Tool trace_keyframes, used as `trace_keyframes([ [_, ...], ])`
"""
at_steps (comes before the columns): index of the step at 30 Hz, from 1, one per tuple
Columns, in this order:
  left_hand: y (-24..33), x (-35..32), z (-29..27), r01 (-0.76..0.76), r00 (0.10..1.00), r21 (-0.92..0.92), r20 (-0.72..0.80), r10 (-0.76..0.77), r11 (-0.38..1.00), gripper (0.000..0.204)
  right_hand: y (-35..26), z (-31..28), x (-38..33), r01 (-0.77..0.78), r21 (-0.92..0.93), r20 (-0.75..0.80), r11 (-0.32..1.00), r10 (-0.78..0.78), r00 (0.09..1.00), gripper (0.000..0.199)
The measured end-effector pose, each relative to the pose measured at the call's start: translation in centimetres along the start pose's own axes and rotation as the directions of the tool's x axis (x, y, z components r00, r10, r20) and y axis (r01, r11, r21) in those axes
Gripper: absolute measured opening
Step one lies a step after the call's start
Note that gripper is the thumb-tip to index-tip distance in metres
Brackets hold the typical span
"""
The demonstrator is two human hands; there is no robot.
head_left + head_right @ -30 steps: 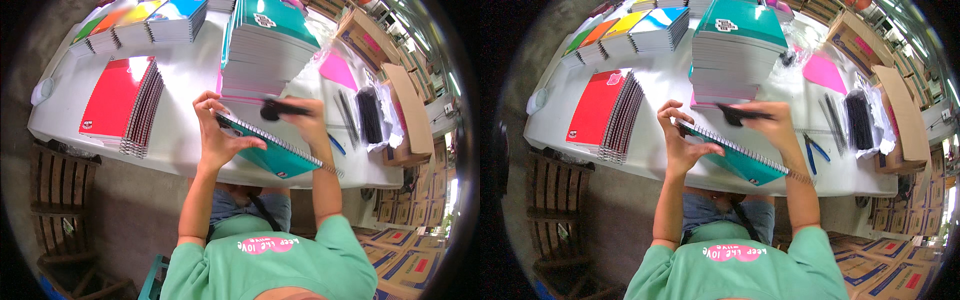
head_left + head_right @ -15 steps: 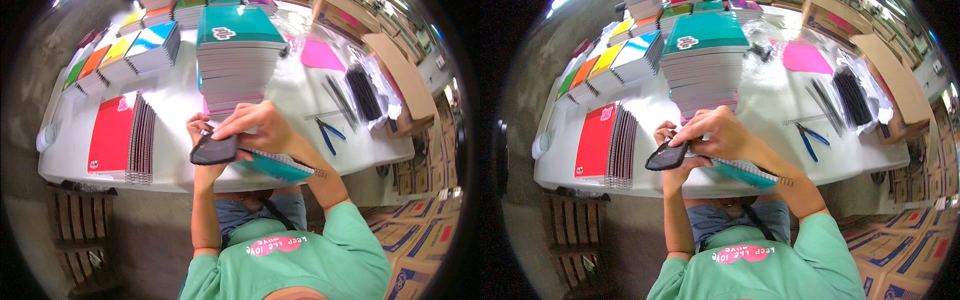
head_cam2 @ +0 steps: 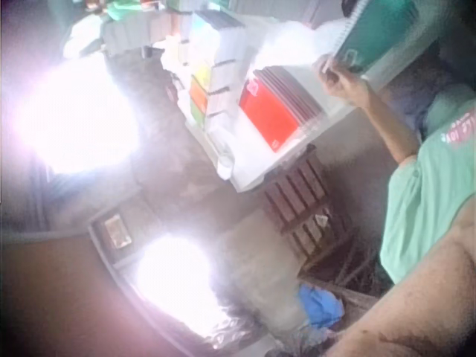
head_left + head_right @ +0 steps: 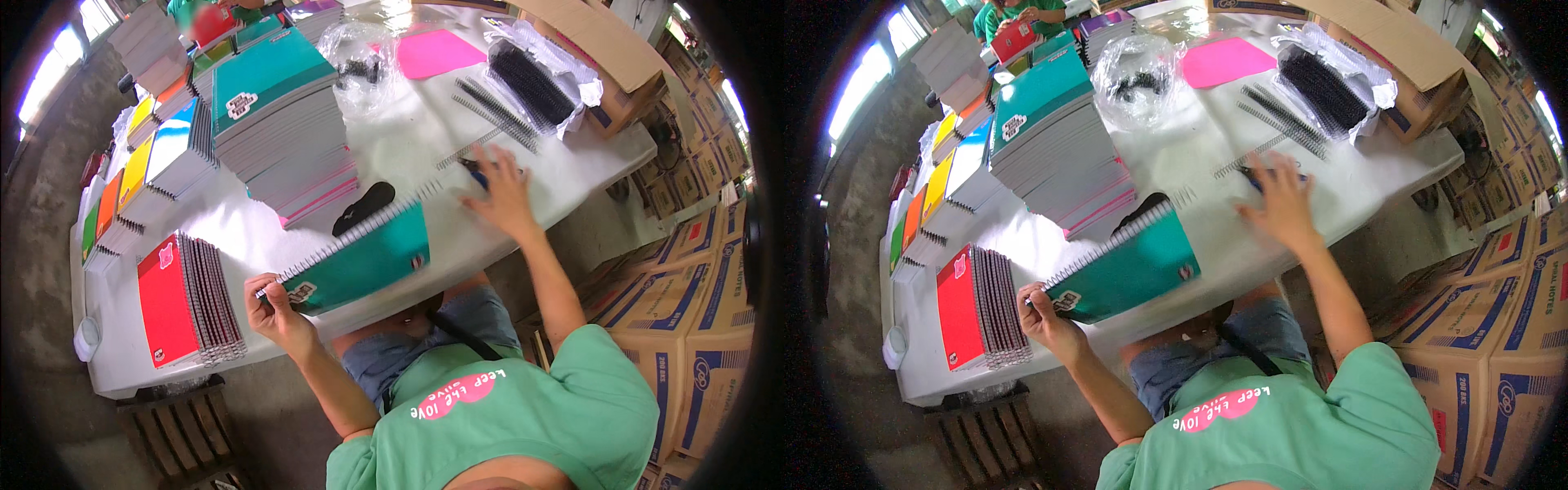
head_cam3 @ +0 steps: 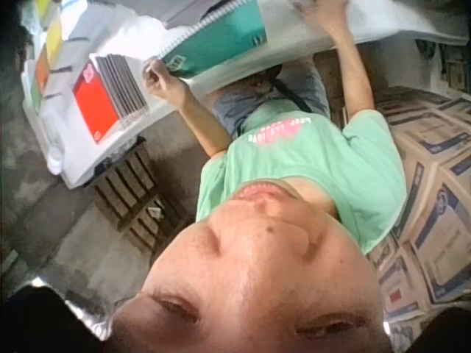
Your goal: The person trims the ends of a spiral binding wire with pliers, folds the wire ends inward, and stacks the completed notebook on a pile.
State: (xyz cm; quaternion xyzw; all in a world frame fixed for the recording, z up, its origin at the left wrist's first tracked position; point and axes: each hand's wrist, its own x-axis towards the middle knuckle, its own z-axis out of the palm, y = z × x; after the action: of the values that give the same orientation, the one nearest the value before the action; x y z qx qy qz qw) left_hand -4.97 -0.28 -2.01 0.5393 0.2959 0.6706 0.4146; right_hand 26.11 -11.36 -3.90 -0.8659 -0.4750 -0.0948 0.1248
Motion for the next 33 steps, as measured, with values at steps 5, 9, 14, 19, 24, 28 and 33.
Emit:
trace_keyframes([
  [5, 1.3, -2.2, 2.8, 0.034, 0.998, -0.012, -0.048, -0.035, 0.999, 0.016, 6.4, 3.8, -1.8, 0.122, 0.137, 0.052, 0.983, -0.13, 0.99, 0.069],
  [9, 1.3, -2.8, 3.5, -0.221, 0.972, 0.296, -0.015, 0.236, 0.929, 0.024, 3.0, 2.3, -4.2, 0.109, 0.529, 0.002, 0.842, -0.13, 0.992, 0.067],
  [14, 1.8, -3.2, 3.5, -0.352, 0.923, 0.5, 0.044, 0.383, 0.791, 0.028, -5.3, -4.1, -7.4, 0.098, 0.968, -0.092, 0.23, -0.037, 0.995, 0.068],
  [19, 2.2, -3.3, 3.7, -0.386, 0.908, 0.547, 0.082, 0.411, 0.743, 0.03, -10.9, -10.0, -8.1, 0.495, 0.621, -0.256, 0.608, -0.439, 0.861, 0.073],
  [24, 2.0, -3.5, 4.6, -0.412, 0.89, 0.523, 0.056, 0.453, 0.746, 0.037, -11.3, -10.3, -7.9, 0.469, 0.598, -0.218, 0.65, -0.431, 0.876, 0.062],
  [28, 2.2, -3.4, 4.6, -0.431, 0.877, 0.535, 0.058, 0.478, 0.726, 0.041, -11.4, -10.4, -7.8, 0.477, 0.613, -0.207, 0.629, -0.455, 0.866, 0.06],
  [33, 2.2, -3.4, 4.4, -0.452, 0.873, 0.55, 0.114, 0.473, 0.702, 0.046, -11.4, -9.9, -7.7, 0.47, 0.62, -0.161, 0.629, -0.484, 0.86, 0.052],
])
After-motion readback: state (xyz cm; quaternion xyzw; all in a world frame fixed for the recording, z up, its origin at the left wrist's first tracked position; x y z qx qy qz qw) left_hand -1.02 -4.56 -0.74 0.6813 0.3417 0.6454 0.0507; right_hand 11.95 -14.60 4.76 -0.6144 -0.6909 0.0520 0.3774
